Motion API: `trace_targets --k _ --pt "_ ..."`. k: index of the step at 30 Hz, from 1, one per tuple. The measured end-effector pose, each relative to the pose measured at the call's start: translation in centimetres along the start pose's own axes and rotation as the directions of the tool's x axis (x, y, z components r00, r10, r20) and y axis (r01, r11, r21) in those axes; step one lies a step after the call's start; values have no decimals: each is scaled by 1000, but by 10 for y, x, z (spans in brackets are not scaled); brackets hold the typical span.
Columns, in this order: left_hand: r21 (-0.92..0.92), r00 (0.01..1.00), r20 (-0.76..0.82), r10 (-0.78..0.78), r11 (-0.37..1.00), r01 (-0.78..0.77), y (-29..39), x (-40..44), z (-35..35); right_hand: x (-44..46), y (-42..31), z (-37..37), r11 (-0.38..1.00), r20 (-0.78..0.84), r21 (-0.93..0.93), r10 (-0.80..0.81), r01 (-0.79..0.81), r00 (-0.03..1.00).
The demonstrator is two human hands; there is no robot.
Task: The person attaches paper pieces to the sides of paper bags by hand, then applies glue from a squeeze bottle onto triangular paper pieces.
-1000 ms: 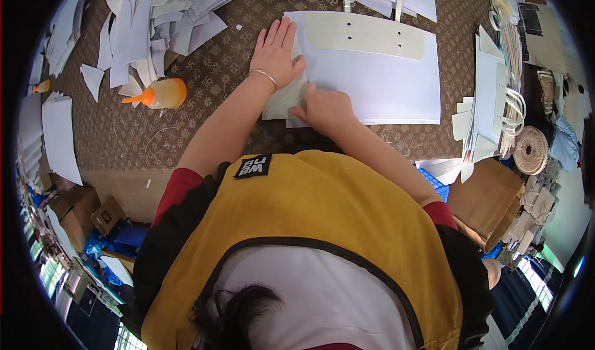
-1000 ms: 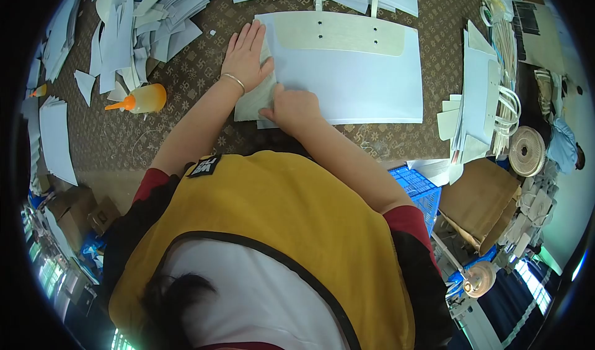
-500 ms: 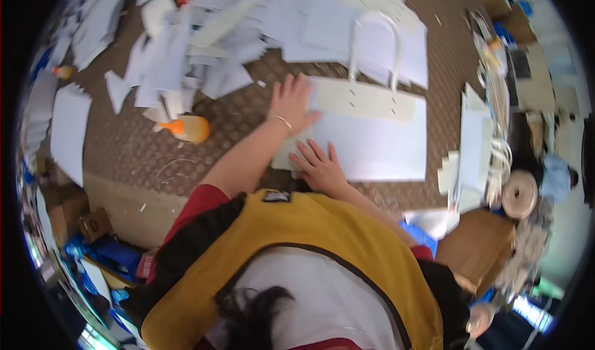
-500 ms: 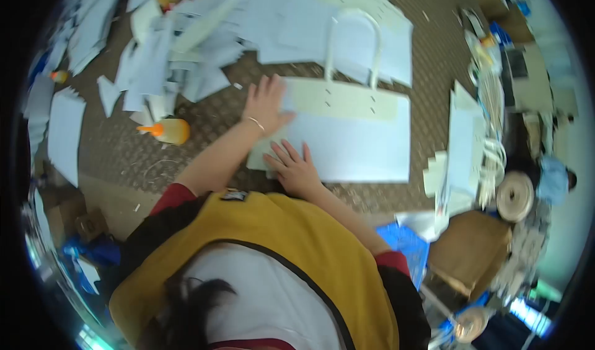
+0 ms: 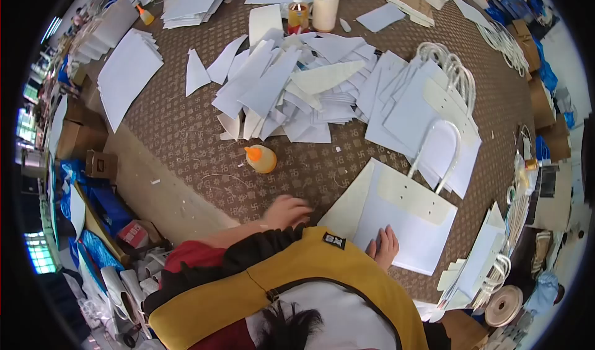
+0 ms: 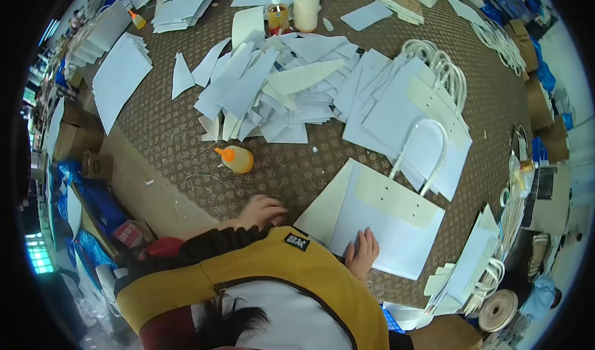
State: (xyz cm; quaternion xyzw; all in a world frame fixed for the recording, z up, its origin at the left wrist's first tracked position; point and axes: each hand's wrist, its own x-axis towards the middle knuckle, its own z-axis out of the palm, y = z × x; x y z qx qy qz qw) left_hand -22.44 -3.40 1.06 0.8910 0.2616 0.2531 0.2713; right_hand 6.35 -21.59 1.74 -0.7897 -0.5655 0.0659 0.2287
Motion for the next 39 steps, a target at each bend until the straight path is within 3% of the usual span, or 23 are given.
trace_targets --k 1,2,3,4,5,6,9,12,15,18,19,21,22,24,25,27,29,31,33,35,36,38,39 --pt "100 992 -33 -125 987 127 -12 -20 -29 2 0 0 1000 13 4 -13 13 1000" --pt "77 954 -54 -296 951 300 -36 -29 -65 3 0 1 1000 15 -4 4 -4 1000" --pt "-161 760 -292 -580 813 559 -63 -36 -86 2 -1 2 1000 19 -11 28 -28 999" --pt "221 720 -368 -588 697 682 -91 -26 -122 -1 -2 3 998 26 -20 55 -54 998" --pt "254 631 -495 -597 595 763 -122 -12 -153 -2 -4 3 998 41 -13 58 -58 997" --pt "259 648 -642 -409 680 686 -155 1 -176 0 -5 5 998 38 -30 63 -62 997" --pt "292 577 -684 -446 558 777 -226 60 -221 1 -7 6 993 33 -89 83 -79 996" --pt "353 595 -602 -532 491 796 -266 111 -226 1 -3 11 986 28 -121 117 -113 993" --pt "716 581 -273 -766 242 655 -306 141 -218 5 -9 12 982 9 -130 137 -135 991" --pt "722 539 -129 -832 294 626 -304 160 -228 7 -7 8 975 -2 -149 168 -166 986" --pt "736 549 -110 -828 304 605 -305 160 -229 7 -8 10 972 -10 -153 177 -176 984" --pt "627 505 -293 -812 236 742 -302 160 -236 9 -10 17 967 -24 -140 210 -211 977" --pt "646 521 -283 -805 241 725 -294 162 -241 10 -10 16 969 -34 -139 200 -203 979" --pt "568 552 -527 -646 215 794 -276 163 -257 11 -11 14 974 -56 -133 177 -183 983" --pt "586 570 -521 -635 220 780 -273 162 -268 11 -13 14 972 -63 -119 196 -202 979" --pt "577 697 -545 -466 394 715 -268 162 -290 11 -12 11 979 -60 -94 175 -180 983" --pt "170 631 -522 -574 655 736 -231 182 -301 15 -10 7 983 -70 -46 172 -176 983" --pt "-22 724 -372 -581 785 619 -164 213 -292 18 -9 1 984 -107 38 179 -176 978" --pt "3 853 -159 -497 864 504 -82 241 -261 24 3 -2 976 -166 157 174 -148 971" --pt "-60 909 72 -411 908 415 -12 257 -209 36 20 -12 933 -52 314 203 -177 978" --pt "-92 919 163 -360 922 377 22 259 -172 45 19 -31 626 373 539 423 -564 826" --pt "-221 928 265 -263 920 324 93 258 -94 52 36 -32 278 261 884 372 -375 891" --pt "-312 934 280 -220 900 306 123 251 -52 49 47 -47 276 247 888 388 -368 888"
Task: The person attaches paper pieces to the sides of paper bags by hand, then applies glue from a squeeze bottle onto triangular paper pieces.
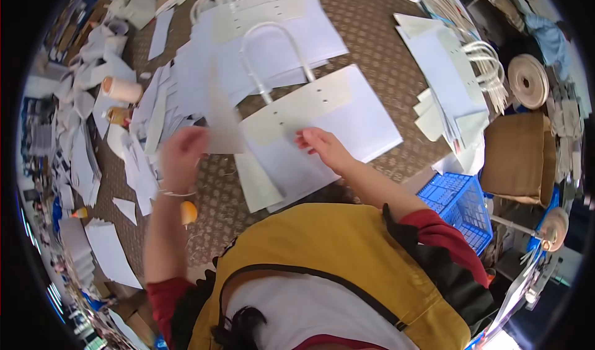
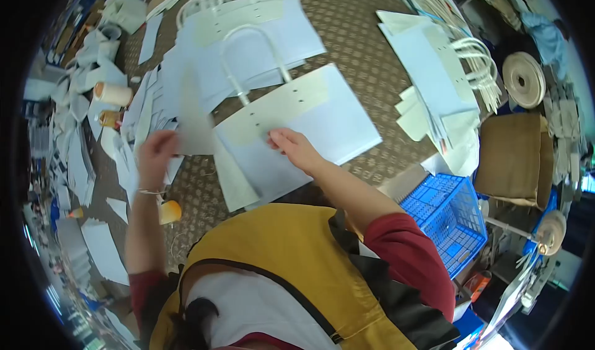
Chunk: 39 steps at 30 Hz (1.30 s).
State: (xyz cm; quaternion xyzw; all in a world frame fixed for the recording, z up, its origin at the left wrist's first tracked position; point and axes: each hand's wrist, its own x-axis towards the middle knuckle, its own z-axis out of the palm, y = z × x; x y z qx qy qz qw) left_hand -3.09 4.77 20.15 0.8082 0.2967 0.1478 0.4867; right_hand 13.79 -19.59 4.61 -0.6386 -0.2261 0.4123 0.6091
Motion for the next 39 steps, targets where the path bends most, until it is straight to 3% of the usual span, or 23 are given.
trace_targets --k 1,3,4,6,8,11,12,13,14,15,16,18,22,39 --pt "51 997 48 63 997 -66 10 0 45 -4 -16 -14 986 -24 162 40 -35 999" --pt "-290 993 120 6 957 29 -1 1 130 -8 -40 -41 880 -42 468 116 -83 992" --pt "-363 989 147 -23 929 76 -2 -1 166 -7 -36 -61 877 -49 474 112 -75 993" --pt "-460 974 214 -72 872 166 -7 -6 224 -9 -18 -109 960 -239 281 82 -12 968" --pt "-494 964 249 -91 844 207 -21 -8 266 -10 -14 -147 976 -259 215 97 -40 961" --pt "-349 895 445 -27 915 201 -36 -7 309 -10 -1 -192 991 -275 83 126 -107 953" --pt "-349 897 441 -29 915 201 -36 -3 315 -8 12 -204 990 -309 -46 114 -134 944" --pt "-204 930 354 93 979 -20 -31 5 318 -7 18 -213 971 -341 -171 98 -164 935" --pt "-32 930 290 228 973 -228 -26 13 322 -6 25 -220 935 -370 -293 79 -198 926" --pt "152 897 249 366 900 -409 -22 22 326 -5 32 -227 934 -365 -295 83 -200 927" --pt "153 901 245 358 903 -400 -15 33 332 -7 35 -229 928 -378 -311 76 -203 923" --pt "453 814 203 544 685 -571 -5 57 345 -12 41 -230 914 -397 -342 68 -216 915" --pt "612 849 336 407 591 -525 -18 91 366 -21 22 -224 892 -420 -356 115 -280 900" --pt "635 865 377 330 588 -501 -18 109 372 -17 28 -217 945 -490 -222 105 -240 865"
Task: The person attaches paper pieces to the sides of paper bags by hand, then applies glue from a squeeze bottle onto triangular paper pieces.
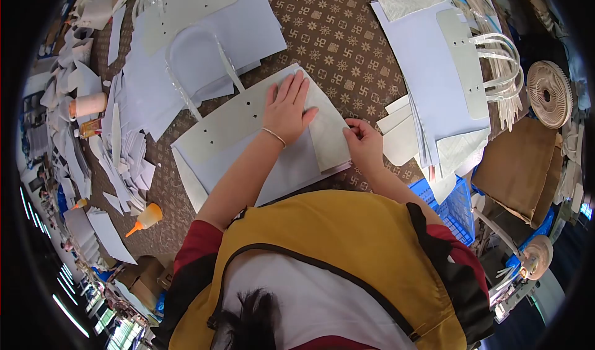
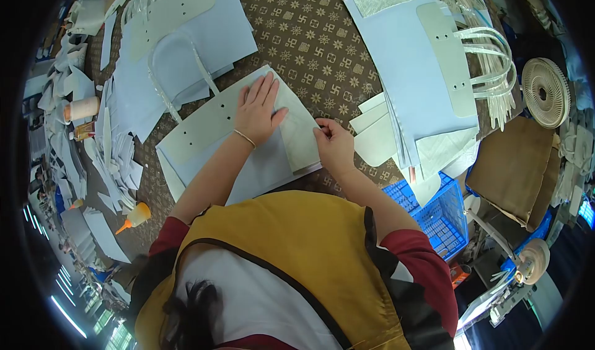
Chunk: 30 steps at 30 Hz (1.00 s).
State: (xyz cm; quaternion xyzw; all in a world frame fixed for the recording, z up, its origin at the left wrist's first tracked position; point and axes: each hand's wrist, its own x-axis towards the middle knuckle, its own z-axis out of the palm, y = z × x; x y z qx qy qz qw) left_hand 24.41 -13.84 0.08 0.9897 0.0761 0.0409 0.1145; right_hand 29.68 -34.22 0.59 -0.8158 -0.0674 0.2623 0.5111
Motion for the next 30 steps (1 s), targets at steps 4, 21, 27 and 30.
trace_targets --k 4,21,27,30 --pt "-28 1000 25 3 1000 -3 -2 3 0 0 -5 -1 999 -1 -30 27 -27 1000" --pt "6 968 247 39 999 -41 -2 -1 -13 -3 -21 -46 831 340 -527 15 177 940" --pt "18 963 269 28 999 -34 -1 -1 -15 -14 -31 -45 626 313 -712 -123 318 942" --pt "19 965 262 30 999 -36 -1 -3 -13 -16 -40 -43 581 294 -765 -69 278 953"
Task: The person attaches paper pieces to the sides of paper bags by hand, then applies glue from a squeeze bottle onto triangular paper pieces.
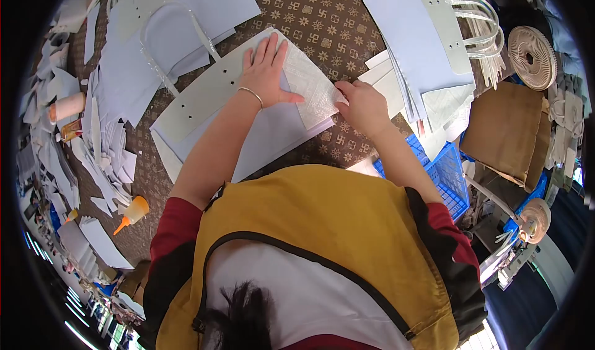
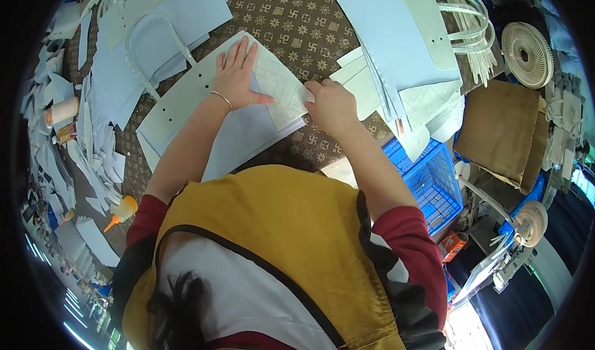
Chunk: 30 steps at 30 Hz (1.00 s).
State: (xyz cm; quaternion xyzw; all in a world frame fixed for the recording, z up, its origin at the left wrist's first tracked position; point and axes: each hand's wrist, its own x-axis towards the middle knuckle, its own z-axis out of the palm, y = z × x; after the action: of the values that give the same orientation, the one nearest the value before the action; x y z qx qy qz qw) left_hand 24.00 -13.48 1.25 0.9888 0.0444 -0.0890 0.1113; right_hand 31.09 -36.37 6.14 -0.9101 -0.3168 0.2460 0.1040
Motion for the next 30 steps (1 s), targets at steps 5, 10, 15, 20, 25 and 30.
trace_targets --k 5,10,15,20,25,30 --pt "-12 1000 -4 2 1000 -2 0 -2 -5 -3 -36 6 941 -687 18 -234 337 688" --pt "-33 994 -102 -49 998 45 -21 9 19 -17 -40 50 888 -147 -261 -424 378 894" --pt "-669 974 -182 -134 743 -23 -42 2 7 28 -76 15 945 -206 -156 -317 288 926" --pt "-801 785 -403 -470 596 -55 -64 -83 -34 82 -74 63 882 -279 -344 -424 322 861" --pt "-328 476 -682 -556 813 481 -139 -207 -11 79 -95 37 886 -96 -396 -303 243 948" --pt "-145 532 -202 -822 562 814 -141 -220 3 120 -104 44 918 -356 -309 -354 248 865"
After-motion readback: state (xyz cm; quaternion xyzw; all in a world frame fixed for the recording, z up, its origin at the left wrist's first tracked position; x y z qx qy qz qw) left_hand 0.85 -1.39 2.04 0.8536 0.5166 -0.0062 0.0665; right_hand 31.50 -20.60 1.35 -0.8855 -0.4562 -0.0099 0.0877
